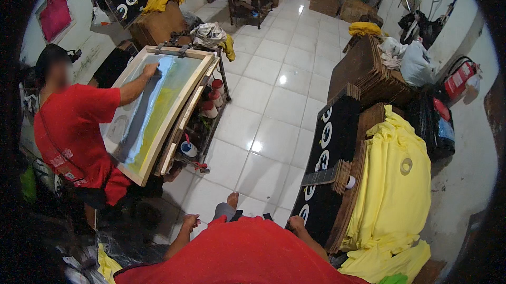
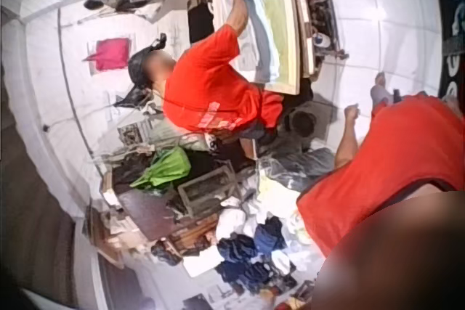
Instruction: The person repeatedly lifts a screen-printing frame to reveal a printed design on a black t-shirt, then places the frame back on the table. The person stacks the printed t-shirts on a pile of other printed shirts.
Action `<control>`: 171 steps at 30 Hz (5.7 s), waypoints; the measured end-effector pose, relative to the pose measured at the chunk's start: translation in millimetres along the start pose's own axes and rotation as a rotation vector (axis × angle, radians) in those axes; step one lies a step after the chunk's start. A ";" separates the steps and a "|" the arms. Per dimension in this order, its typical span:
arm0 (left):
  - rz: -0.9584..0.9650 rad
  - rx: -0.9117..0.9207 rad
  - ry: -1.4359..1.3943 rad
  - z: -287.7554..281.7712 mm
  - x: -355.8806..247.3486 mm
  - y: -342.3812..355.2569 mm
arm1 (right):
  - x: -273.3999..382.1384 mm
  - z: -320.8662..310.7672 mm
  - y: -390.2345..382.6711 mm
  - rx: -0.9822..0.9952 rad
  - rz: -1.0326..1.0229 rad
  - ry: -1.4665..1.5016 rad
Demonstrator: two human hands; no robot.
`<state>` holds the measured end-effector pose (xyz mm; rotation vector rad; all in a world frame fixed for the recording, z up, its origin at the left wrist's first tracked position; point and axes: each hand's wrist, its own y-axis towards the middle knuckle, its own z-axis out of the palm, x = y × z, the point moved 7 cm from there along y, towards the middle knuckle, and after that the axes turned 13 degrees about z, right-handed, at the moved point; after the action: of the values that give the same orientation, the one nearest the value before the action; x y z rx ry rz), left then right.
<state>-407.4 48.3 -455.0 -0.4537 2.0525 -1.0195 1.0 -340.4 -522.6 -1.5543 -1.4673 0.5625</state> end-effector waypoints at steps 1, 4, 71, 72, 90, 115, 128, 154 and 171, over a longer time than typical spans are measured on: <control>-0.005 -0.007 0.004 -0.5 3.5 -0.8 | 5.9 0.0 -1.2 0.013 -0.048 -0.010; -0.020 -0.003 -0.017 2.1 14.5 -3.9 | 8.7 -5.6 1.5 0.084 0.066 0.118; 0.552 -0.805 -0.497 -276.7 -290.3 -30.7 | 666.8 125.2 -124.5 1.327 -0.423 1.254; 0.575 -0.834 -0.475 -279.1 -286.8 -44.8 | 635.5 108.5 -130.9 1.319 -0.406 1.245; 1.831 -0.110 0.158 -61.4 -647.5 -241.2 | 195.9 -126.4 -308.4 0.636 -0.663 1.727; 2.441 0.634 0.278 45.0 -566.3 -471.5 | 113.7 115.2 -401.7 0.019 -0.057 0.906; 2.887 1.156 0.579 83.0 -379.5 -407.3 | 282.0 -69.0 -527.4 -0.841 -0.445 0.209; 0.777 0.941 1.403 -74.3 -45.9 20.6 | 73.3 77.1 -214.0 -0.569 0.119 0.140; 0.626 0.600 1.019 -85.0 2.9 14.2 | -51.4 92.8 -113.6 -0.637 0.380 0.067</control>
<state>-474.9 98.5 -436.1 1.1674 2.2555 -1.5167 -146.3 -374.0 -486.3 -2.3553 -1.3752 0.2522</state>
